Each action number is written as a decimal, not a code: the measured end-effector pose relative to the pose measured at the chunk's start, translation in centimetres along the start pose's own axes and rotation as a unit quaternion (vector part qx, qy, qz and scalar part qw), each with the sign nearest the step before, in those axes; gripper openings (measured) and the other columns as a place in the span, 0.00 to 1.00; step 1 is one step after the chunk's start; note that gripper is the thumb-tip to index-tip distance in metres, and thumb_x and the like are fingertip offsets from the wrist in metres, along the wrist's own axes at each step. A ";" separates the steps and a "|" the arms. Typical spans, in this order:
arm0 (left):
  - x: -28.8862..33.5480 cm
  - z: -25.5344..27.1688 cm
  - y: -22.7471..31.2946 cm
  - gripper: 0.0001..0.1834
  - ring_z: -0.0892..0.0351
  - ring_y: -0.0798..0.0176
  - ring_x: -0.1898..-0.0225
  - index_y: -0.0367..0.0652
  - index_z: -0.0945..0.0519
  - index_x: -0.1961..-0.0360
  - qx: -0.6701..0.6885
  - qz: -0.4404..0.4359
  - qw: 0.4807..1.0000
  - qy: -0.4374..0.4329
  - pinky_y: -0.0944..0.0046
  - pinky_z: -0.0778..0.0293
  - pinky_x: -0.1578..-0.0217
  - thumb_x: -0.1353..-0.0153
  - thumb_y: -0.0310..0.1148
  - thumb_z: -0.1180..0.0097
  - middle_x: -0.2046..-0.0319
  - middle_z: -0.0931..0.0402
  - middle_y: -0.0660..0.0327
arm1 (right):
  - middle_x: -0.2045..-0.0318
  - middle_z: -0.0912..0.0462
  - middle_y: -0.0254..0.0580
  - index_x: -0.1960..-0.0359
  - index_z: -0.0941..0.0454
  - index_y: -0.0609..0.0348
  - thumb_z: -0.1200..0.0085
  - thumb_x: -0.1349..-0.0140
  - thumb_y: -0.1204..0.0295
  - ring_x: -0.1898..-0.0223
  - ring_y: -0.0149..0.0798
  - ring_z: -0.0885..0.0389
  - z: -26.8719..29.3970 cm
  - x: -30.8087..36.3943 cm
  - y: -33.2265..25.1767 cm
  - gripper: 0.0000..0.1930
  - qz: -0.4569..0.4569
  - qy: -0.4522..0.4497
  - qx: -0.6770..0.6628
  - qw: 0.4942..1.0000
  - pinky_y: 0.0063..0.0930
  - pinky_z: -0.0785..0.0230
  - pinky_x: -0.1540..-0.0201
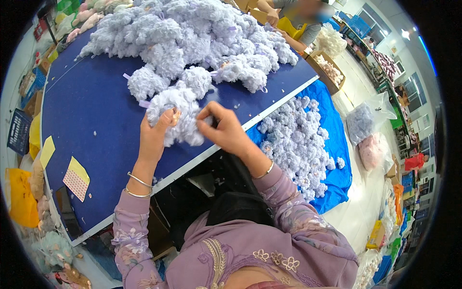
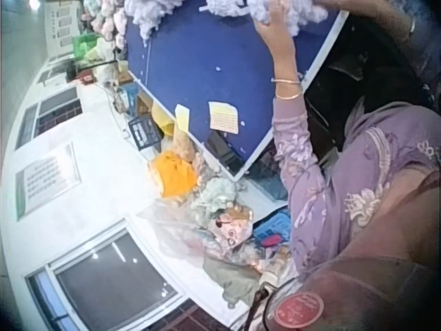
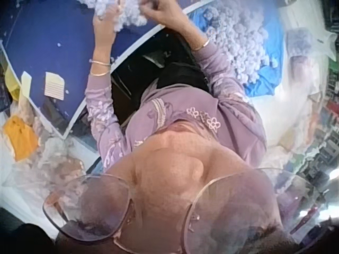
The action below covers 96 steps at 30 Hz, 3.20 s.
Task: The person trims the fur of small purple plush toys using scissors. They pick up each toy, snip excess fibers, and place the finished items on a blue tarp on the floor. The process is repeated continuously with multiple toys.
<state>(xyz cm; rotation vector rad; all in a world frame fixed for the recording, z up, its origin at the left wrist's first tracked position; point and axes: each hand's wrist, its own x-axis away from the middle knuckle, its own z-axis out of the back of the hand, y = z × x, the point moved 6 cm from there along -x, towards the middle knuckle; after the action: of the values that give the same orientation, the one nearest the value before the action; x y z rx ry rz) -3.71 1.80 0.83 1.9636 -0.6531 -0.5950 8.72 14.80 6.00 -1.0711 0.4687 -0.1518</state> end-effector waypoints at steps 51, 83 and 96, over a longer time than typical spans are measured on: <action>0.9 -5.9 3.8 0.26 0.27 0.60 0.51 0.41 0.27 0.54 -0.330 -0.242 0.901 -0.145 0.61 0.29 0.50 0.55 0.25 0.30 0.52 0.26 0.59 | 0.45 0.27 0.49 0.42 0.32 0.55 0.40 0.47 0.46 0.77 0.23 0.35 5.4 1.4 2.6 0.36 0.045 0.075 -0.295 0.951 0.15 0.43 0.78; 1.5 -11.6 3.5 0.28 0.24 0.51 0.54 0.43 0.29 0.57 -0.388 -0.408 0.798 -0.215 0.54 0.32 0.51 0.60 0.30 0.29 0.57 0.23 0.57 | 0.59 0.27 0.43 0.52 0.25 0.55 0.32 0.59 0.74 0.60 0.48 0.23 6.3 3.0 -3.6 0.27 0.099 -0.048 0.168 0.980 0.32 0.29 0.57; 1.5 -10.7 1.4 0.28 0.22 0.63 0.58 0.42 0.28 0.56 -0.261 -0.194 0.908 -0.264 0.65 0.26 0.59 0.59 0.26 0.27 0.59 0.22 0.59 | 0.60 0.24 0.32 0.55 0.28 0.59 0.27 0.57 0.72 0.55 0.29 0.26 6.1 4.3 -1.6 0.28 -0.009 -0.097 -0.102 0.990 0.25 0.33 0.51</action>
<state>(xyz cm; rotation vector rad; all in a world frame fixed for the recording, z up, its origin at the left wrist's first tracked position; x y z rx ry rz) 3.95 6.97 6.51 1.4205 -0.3551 -1.4248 15.35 17.46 8.55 -1.2768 0.3027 -0.0151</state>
